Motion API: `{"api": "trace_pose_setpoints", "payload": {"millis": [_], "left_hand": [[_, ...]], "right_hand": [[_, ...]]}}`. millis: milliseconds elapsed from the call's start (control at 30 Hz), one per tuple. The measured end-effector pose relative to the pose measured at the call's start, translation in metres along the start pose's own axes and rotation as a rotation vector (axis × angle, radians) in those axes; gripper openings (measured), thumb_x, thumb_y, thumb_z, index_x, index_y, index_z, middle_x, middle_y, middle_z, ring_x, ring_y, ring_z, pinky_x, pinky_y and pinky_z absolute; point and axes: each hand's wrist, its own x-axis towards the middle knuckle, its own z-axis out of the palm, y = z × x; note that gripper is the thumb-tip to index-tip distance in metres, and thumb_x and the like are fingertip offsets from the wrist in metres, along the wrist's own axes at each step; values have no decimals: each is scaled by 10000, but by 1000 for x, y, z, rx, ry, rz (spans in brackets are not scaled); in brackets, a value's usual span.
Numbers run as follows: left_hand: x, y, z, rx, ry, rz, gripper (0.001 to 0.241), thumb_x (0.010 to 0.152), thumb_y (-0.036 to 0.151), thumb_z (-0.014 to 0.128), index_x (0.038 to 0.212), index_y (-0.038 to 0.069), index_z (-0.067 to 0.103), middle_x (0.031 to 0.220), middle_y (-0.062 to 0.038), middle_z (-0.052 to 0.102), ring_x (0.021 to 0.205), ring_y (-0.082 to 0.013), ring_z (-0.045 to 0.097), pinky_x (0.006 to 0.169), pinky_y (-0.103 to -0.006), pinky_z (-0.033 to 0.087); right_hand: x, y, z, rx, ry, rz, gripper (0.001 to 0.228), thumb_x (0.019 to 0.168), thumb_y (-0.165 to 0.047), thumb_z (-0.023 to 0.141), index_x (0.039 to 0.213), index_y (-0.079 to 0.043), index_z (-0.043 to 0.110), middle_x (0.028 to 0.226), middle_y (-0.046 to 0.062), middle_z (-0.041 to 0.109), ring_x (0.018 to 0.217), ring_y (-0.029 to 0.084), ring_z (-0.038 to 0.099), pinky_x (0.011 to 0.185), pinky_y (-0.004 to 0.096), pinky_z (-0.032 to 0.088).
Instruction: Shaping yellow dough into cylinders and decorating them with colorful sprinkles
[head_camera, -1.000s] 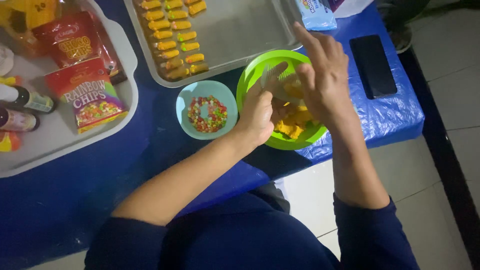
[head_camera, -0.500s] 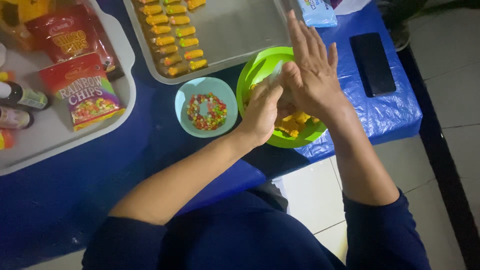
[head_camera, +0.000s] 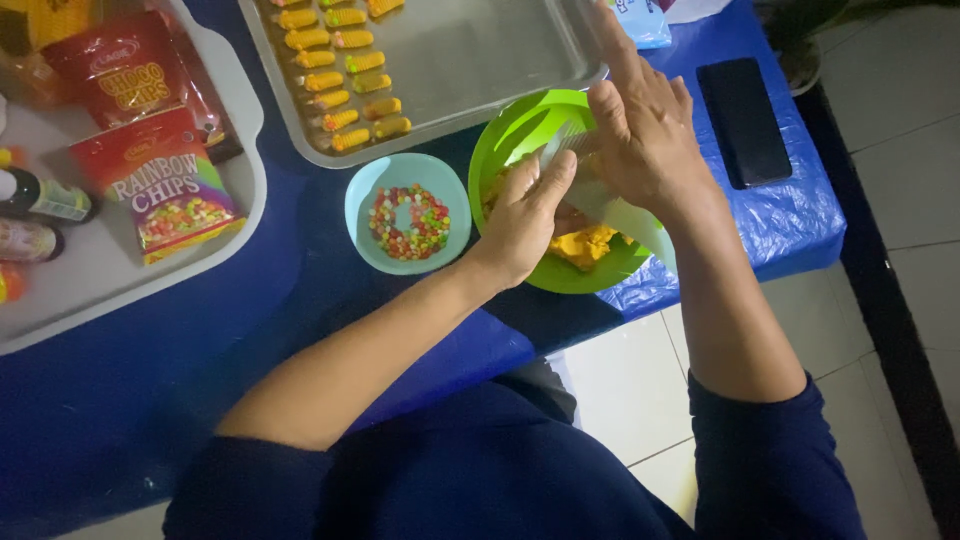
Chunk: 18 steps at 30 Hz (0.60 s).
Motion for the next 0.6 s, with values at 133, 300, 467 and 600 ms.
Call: {"api": "trace_pose_setpoints", "payload": {"millis": [133,300,467,600], "left_hand": [[-12,26,6,114,-16,-82,531,971,413,518,1404,107,496,1335,-179,654,1229,-316,674,926,-407,641],[-7,21,0,93,-32,-70,560,974,416,517,1442,113,465,1368,-209,649,1259,-349,670,932,-441,639],[8,7,-9,-47,16,7,365,1051,326,477,1317,176,676,1306,-144,682,1129,-282,686,791,-421,662],[25,0,-20,-200,170,108,308,984,82,475,1249,55,628,1185,-193,707,1075,-349,705,833,-511,658]], "right_hand": [[1,4,6,-72,50,-11,818,1053,-701,25,1662,-199,241,1024,136,622,1014,348,597,955,549,321],[8,17,15,-145,136,-37,814,1083,-665,67,1543,-124,465,1058,167,741,966,426,667,834,561,348],[4,3,-11,138,132,-60,697,1121,-543,150,1407,-62,565,1277,200,676,1103,386,683,875,454,474],[-24,0,-17,162,232,-264,226,1025,193,600,1216,74,620,1126,205,652,1012,321,646,828,405,532]]}}
